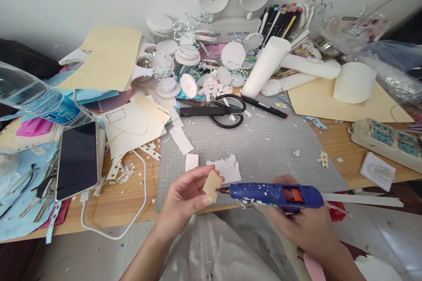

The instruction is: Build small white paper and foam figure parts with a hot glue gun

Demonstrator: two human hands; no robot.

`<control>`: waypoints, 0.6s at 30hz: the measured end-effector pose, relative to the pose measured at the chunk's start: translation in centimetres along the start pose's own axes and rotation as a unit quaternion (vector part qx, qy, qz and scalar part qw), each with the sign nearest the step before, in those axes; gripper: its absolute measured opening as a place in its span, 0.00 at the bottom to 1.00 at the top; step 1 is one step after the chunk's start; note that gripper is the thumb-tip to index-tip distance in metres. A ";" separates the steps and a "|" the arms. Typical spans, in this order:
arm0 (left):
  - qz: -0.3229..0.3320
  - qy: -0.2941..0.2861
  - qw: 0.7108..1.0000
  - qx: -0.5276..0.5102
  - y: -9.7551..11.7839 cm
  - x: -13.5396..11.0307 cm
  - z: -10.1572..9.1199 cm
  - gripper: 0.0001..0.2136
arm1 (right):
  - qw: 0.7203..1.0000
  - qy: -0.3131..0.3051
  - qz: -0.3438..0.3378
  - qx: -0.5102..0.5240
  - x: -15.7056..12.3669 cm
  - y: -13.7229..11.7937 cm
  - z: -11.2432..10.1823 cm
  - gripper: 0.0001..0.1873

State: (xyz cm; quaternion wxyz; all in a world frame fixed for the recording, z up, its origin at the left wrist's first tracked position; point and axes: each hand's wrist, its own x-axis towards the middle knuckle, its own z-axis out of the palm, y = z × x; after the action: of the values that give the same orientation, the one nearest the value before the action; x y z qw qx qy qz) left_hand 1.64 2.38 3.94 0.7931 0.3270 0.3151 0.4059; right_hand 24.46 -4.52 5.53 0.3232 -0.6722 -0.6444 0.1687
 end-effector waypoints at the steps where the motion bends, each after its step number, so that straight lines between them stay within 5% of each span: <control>1: 0.002 0.000 1.000 0.002 0.0 0.0 0.0 0.21 | 1.000 -0.001 0.005 0.008 0.0 -0.1 0.1 0.03; 18: -0.011 -0.015 1.000 0.021 -0.1 0.0 -0.3 0.20 | 0.998 -0.038 -0.039 0.037 0.6 -0.1 -0.3 0.06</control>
State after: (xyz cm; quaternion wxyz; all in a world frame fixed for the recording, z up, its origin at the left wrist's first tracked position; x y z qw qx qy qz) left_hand 1.48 2.39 3.71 0.7952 0.3465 0.3152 0.3851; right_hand 24.65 -3.99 5.99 0.3297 -0.6272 -0.6752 0.2052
